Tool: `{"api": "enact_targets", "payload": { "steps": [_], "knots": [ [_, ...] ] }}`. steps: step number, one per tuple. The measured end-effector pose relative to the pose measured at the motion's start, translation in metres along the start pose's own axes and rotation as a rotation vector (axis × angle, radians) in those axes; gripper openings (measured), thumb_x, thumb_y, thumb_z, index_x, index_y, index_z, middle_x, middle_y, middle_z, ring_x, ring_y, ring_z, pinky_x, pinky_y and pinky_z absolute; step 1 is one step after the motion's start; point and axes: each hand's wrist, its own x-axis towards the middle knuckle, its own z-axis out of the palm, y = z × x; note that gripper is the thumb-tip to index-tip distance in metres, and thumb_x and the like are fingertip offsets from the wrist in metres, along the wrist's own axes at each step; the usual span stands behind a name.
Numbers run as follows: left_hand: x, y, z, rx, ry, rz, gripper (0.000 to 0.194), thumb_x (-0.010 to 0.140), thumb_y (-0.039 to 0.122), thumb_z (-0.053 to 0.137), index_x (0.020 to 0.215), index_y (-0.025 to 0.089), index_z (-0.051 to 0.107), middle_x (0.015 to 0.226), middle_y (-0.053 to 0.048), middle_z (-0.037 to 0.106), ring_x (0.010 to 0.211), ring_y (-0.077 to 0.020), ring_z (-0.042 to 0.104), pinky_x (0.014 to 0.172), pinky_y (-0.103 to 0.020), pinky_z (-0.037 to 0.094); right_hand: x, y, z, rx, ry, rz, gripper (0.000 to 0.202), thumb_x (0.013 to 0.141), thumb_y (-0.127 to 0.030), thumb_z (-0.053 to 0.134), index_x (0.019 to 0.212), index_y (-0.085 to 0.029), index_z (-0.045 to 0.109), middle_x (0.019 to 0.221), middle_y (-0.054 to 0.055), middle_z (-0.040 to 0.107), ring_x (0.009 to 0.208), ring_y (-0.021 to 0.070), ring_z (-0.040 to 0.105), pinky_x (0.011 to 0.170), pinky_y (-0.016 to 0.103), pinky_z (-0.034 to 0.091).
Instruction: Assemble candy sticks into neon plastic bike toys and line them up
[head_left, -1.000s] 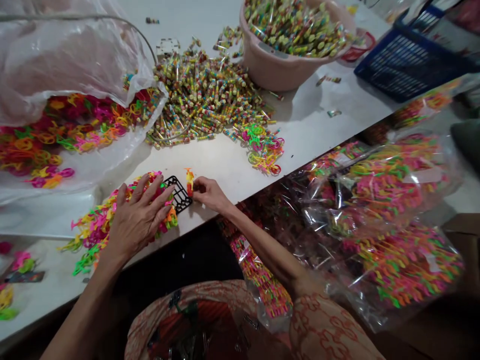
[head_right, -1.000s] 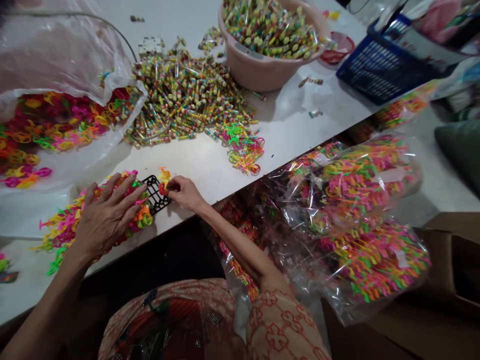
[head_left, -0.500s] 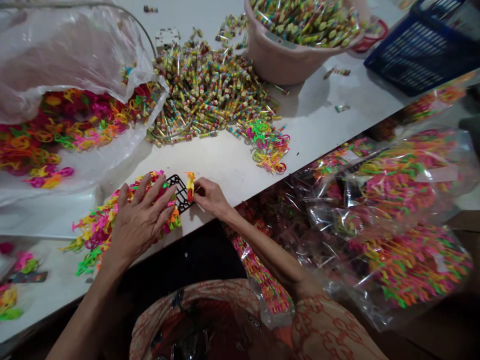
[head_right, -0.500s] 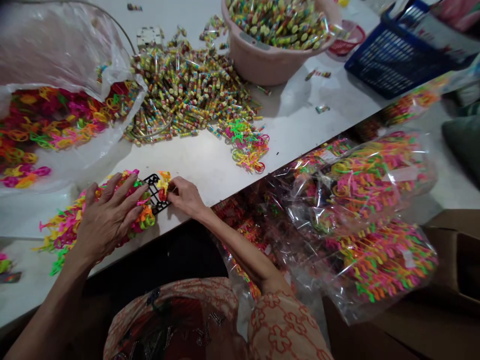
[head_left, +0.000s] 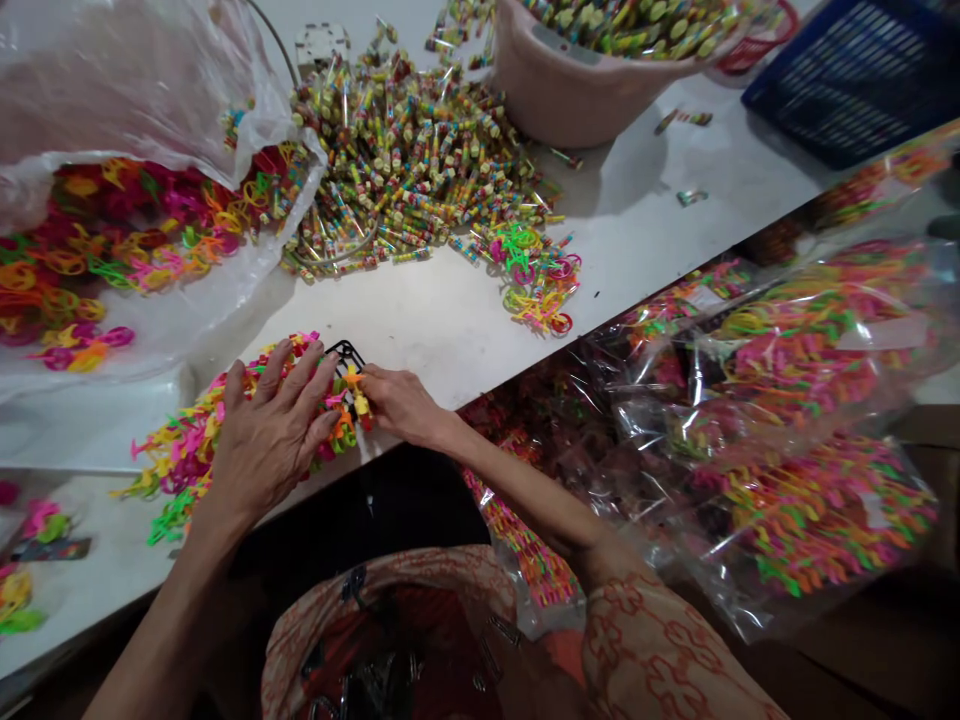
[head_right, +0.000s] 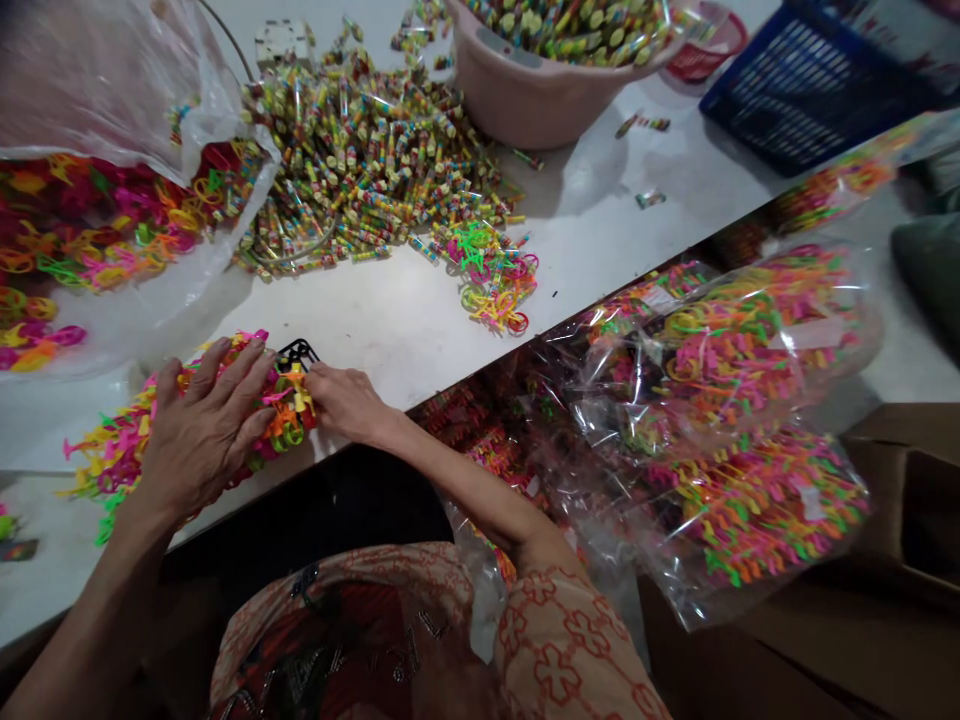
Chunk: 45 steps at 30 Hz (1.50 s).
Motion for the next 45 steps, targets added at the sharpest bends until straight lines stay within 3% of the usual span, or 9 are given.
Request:
{"api": "enact_targets", "payload": {
  "steps": [7,10,12,16,20,25,30,37,45],
  "knots": [
    [-0.006,-0.005,-0.001,-0.059,0.056,0.095,0.056,0.097,0.032,0.029,0.151,0.039,0.015,0.158,-0.005,0.027,0.146,-0.0316,0.022,0.113,-0.064,0.014,-0.013,-0.007,0.009,0.006,0.017,0.039,0.018,0.088,-0.016,0.053,0.105,-0.016,0.061,0.106,0.007,0.064,0.089,0.0157,0.061,0.077,0.027,0.049],
    [-0.012,-0.008,0.003,-0.092,0.081,0.171,0.059,0.096,0.030,0.030,0.150,0.044,0.010,0.159,-0.002,0.023,0.146,-0.0332,0.021,0.111,-0.067,0.015,-0.046,0.027,-0.033,0.034,0.277,0.232,0.028,0.088,-0.021,0.057,0.115,-0.018,0.060,0.113,0.007,0.062,0.094,0.0163,0.061,0.082,0.029,0.050],
    [-0.016,-0.009,0.005,-0.101,0.063,0.220,0.061,0.095,0.033,0.034,0.150,0.043,0.010,0.158,-0.005,0.026,0.145,-0.0348,0.023,0.111,-0.067,0.017,-0.072,0.052,-0.075,-0.157,0.479,0.562,0.029,0.089,-0.016,0.048,0.115,-0.019,0.060,0.118,0.010,0.059,0.102,0.0203,0.060,0.087,0.034,0.048],
    [-0.016,-0.003,0.006,-0.066,0.086,0.266,0.062,0.095,0.029,0.035,0.151,0.039,0.009,0.155,-0.009,0.033,0.143,-0.0349,0.028,0.110,-0.066,0.020,-0.096,0.088,-0.133,-0.414,0.445,0.892,0.037,0.085,-0.010,0.045,0.119,-0.015,0.060,0.124,0.016,0.056,0.106,0.0269,0.059,0.090,0.040,0.046],
    [-0.006,0.008,0.005,0.027,0.203,0.182,0.064,0.097,0.026,0.032,0.152,0.036,0.002,0.152,-0.013,0.038,0.142,-0.0353,0.029,0.108,-0.069,0.017,-0.068,0.089,-0.108,-0.250,0.419,0.732,0.025,0.085,-0.018,0.050,0.104,-0.015,0.065,0.106,0.011,0.066,0.099,0.0232,0.061,0.087,0.036,0.047],
    [0.004,0.012,0.008,0.017,0.144,0.108,0.060,0.097,0.032,0.033,0.152,0.034,0.011,0.151,-0.012,0.039,0.140,-0.0342,0.034,0.109,-0.062,0.023,-0.040,0.081,-0.069,0.229,0.530,0.461,0.031,0.082,-0.028,0.059,0.109,-0.014,0.065,0.086,0.003,0.066,0.073,0.0143,0.063,0.073,0.028,0.050],
    [0.006,0.010,0.012,0.010,0.122,0.091,0.057,0.096,0.034,0.035,0.151,0.033,0.020,0.151,-0.010,0.039,0.140,-0.0335,0.034,0.110,-0.058,0.025,-0.025,0.086,-0.104,-0.173,0.544,0.463,0.026,0.084,-0.014,0.052,0.103,-0.014,0.068,0.103,0.010,0.065,0.093,0.0207,0.062,0.083,0.034,0.046],
    [0.007,0.011,0.012,0.056,0.102,0.080,0.050,0.096,0.035,0.036,0.146,0.029,0.036,0.149,-0.010,0.043,0.138,-0.0320,0.038,0.108,-0.055,0.028,0.044,0.076,-0.115,-0.519,0.128,0.399,0.027,0.083,-0.005,0.049,0.099,-0.012,0.069,0.115,0.020,0.061,0.100,0.0276,0.062,0.080,0.037,0.045],
    [0.007,0.011,0.013,0.073,0.126,0.089,0.052,0.096,0.036,0.035,0.148,0.030,0.032,0.149,-0.010,0.044,0.138,-0.0315,0.039,0.108,-0.054,0.029,0.006,0.071,-0.113,-0.275,0.489,0.377,0.017,0.082,-0.015,0.053,0.082,-0.014,0.070,0.091,0.008,0.063,0.079,0.0177,0.058,0.070,0.030,0.040]
  ]
}}
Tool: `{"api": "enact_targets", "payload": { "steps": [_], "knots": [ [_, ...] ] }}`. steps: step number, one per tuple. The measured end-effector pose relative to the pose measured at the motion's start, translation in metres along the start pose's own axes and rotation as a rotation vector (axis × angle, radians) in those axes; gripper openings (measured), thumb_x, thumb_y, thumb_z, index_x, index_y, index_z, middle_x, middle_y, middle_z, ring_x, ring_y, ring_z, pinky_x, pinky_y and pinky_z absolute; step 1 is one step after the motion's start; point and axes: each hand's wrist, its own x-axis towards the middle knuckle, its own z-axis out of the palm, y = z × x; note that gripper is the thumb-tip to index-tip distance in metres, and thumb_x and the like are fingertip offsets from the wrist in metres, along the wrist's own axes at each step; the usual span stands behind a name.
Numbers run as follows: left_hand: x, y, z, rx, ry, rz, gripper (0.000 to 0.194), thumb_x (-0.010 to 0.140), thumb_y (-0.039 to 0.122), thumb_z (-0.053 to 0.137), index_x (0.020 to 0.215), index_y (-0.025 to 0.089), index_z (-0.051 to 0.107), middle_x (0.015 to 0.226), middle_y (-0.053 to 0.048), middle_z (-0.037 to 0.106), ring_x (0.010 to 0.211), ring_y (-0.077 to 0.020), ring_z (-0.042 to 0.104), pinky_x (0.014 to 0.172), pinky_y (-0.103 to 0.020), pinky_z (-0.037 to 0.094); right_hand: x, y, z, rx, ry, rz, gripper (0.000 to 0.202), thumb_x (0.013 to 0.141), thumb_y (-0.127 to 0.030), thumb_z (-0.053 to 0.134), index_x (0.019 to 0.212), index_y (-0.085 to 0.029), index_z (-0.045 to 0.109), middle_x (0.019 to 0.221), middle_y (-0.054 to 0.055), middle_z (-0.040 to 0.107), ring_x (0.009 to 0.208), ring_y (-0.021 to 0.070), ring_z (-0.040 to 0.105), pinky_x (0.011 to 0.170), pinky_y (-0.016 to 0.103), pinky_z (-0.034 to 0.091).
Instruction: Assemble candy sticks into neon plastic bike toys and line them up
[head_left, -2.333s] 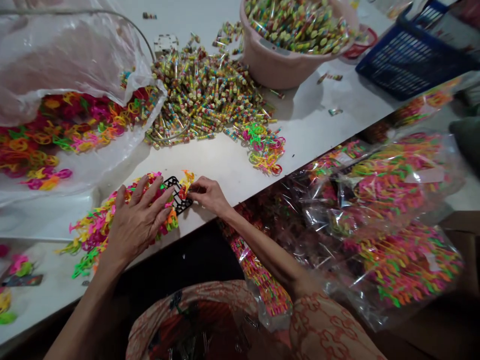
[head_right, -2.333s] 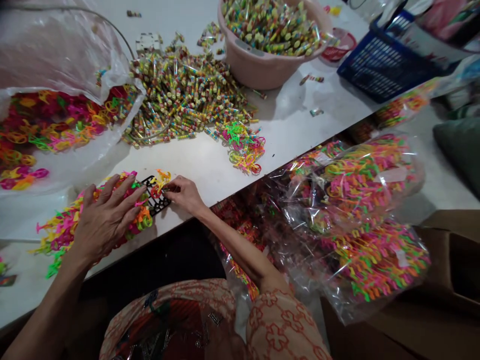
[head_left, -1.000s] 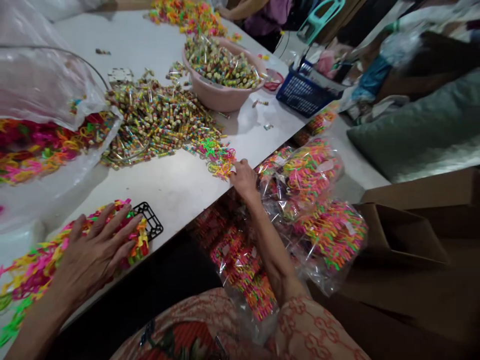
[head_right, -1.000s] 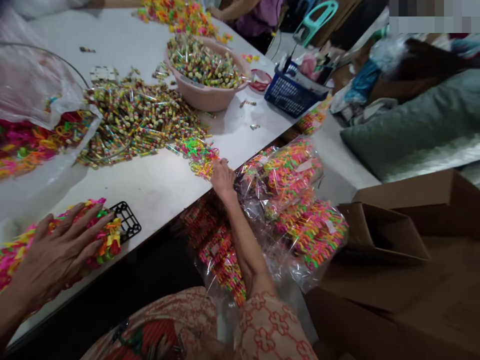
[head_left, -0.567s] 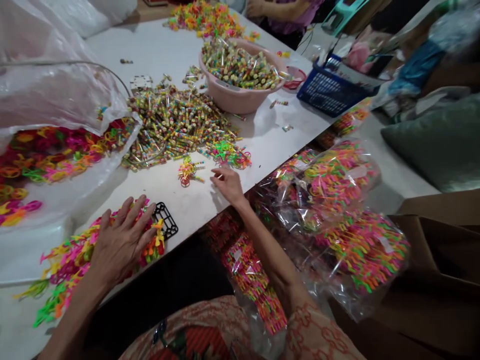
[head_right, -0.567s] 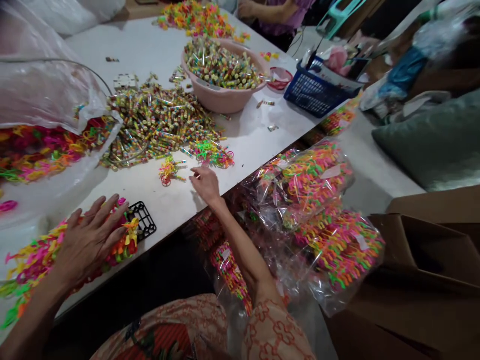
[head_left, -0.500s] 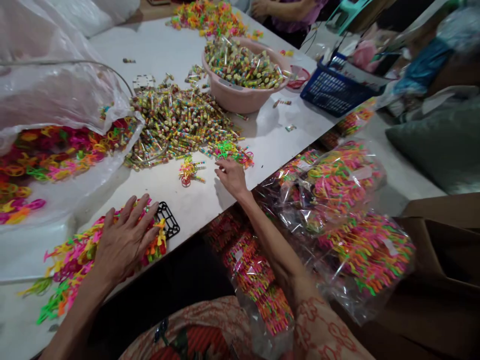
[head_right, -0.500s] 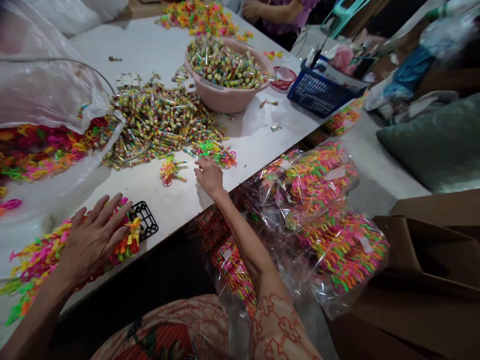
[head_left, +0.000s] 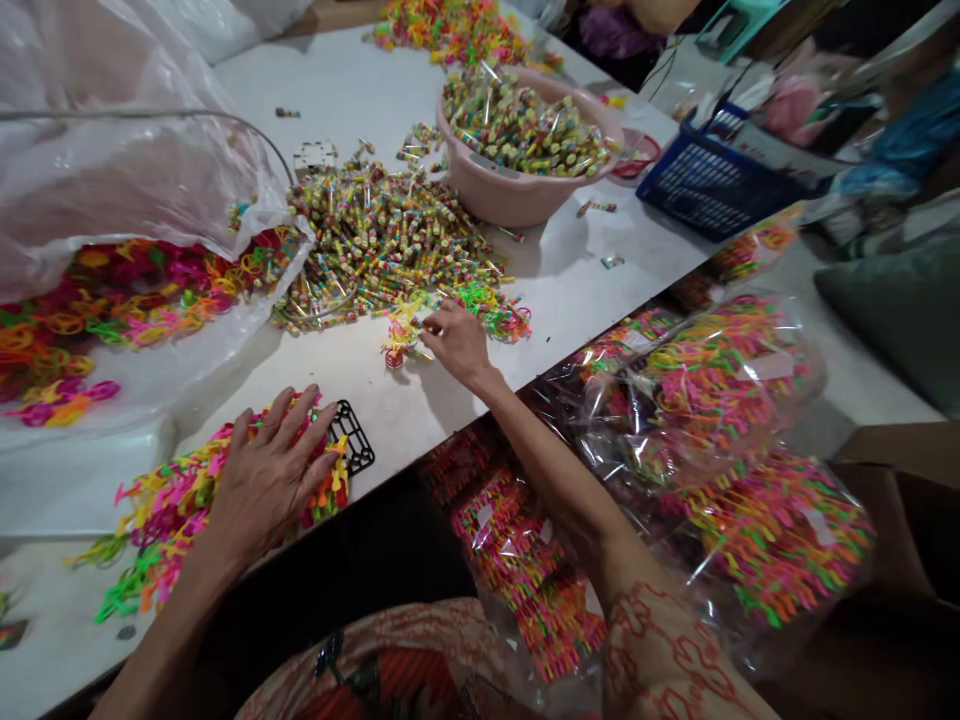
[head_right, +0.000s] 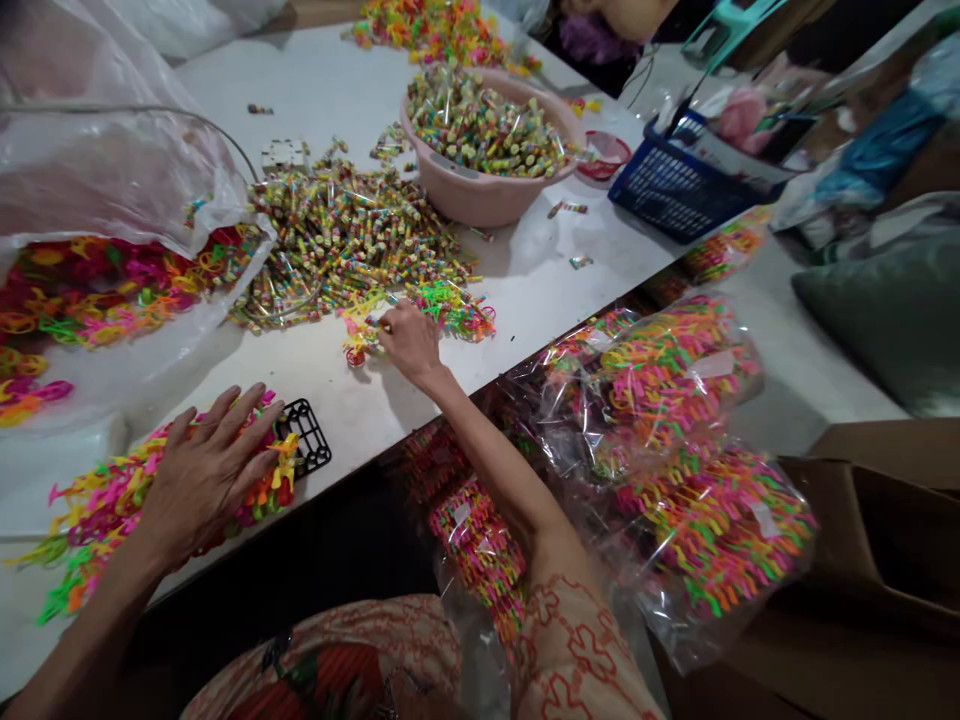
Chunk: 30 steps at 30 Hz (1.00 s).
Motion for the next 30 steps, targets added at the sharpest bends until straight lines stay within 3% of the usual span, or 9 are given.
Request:
{"api": "enact_targets", "payload": {
  "steps": [5,10,15,21,25,30],
  "knots": [
    [0.000,0.002,-0.001,-0.015,-0.021,-0.019,0.053,0.096,0.036,0.038,0.148,0.031,0.031,0.150,-0.008,0.043,0.140,-0.0293,0.036,0.110,-0.053,0.027,-0.026,-0.009,0.025,0.415,-0.126,-0.056,0.003,0.070,-0.017,0.066,0.069,-0.015,0.064,0.072,-0.002,0.054,0.065,0.0109,0.048,0.063,0.024,0.036],
    [-0.001,0.001,-0.001,-0.042,-0.016,-0.037,0.054,0.095,0.035,0.041,0.148,0.031,0.031,0.151,-0.007,0.040,0.142,-0.0260,0.032,0.114,-0.050,0.023,-0.036,-0.023,0.057,0.617,-0.245,-0.053,0.020,0.062,-0.016,0.072,0.065,-0.017,0.052,0.069,-0.005,0.048,0.066,0.0109,0.045,0.064,0.023,0.034],
    [-0.001,0.000,-0.002,-0.050,-0.030,-0.033,0.053,0.094,0.035,0.041,0.147,0.029,0.034,0.152,-0.008,0.038,0.143,-0.0262,0.031,0.114,-0.050,0.022,-0.044,-0.044,0.067,0.659,-0.264,-0.128,0.018,0.072,-0.022,0.068,0.072,-0.019,0.050,0.077,-0.002,0.054,0.074,0.0137,0.049,0.069,0.026,0.039],
    [0.000,0.002,-0.006,-0.076,-0.049,-0.050,0.053,0.095,0.036,0.039,0.147,0.028,0.034,0.152,-0.009,0.039,0.143,-0.0274,0.031,0.114,-0.051,0.022,-0.049,-0.063,0.087,0.853,-0.334,-0.018,0.004,0.081,-0.021,0.058,0.079,-0.017,0.057,0.073,-0.001,0.059,0.070,0.0128,0.055,0.068,0.024,0.044],
    [0.000,0.003,-0.007,-0.083,-0.052,-0.059,0.057,0.095,0.036,0.040,0.150,0.031,0.026,0.153,-0.008,0.037,0.143,-0.0270,0.030,0.114,-0.051,0.021,-0.045,-0.068,0.093,0.666,-0.371,-0.076,0.003,0.077,-0.014,0.058,0.078,-0.016,0.061,0.079,0.001,0.062,0.076,0.0142,0.058,0.071,0.024,0.044],
    [0.000,0.004,-0.008,-0.110,-0.064,-0.075,0.061,0.095,0.038,0.038,0.152,0.028,0.018,0.153,-0.008,0.038,0.143,-0.0263,0.030,0.115,-0.050,0.020,-0.036,-0.071,0.085,0.314,-0.391,-0.232,0.013,0.079,-0.012,0.052,0.078,-0.018,0.063,0.090,0.006,0.064,0.083,0.0175,0.057,0.072,0.027,0.042]
  ]
}}
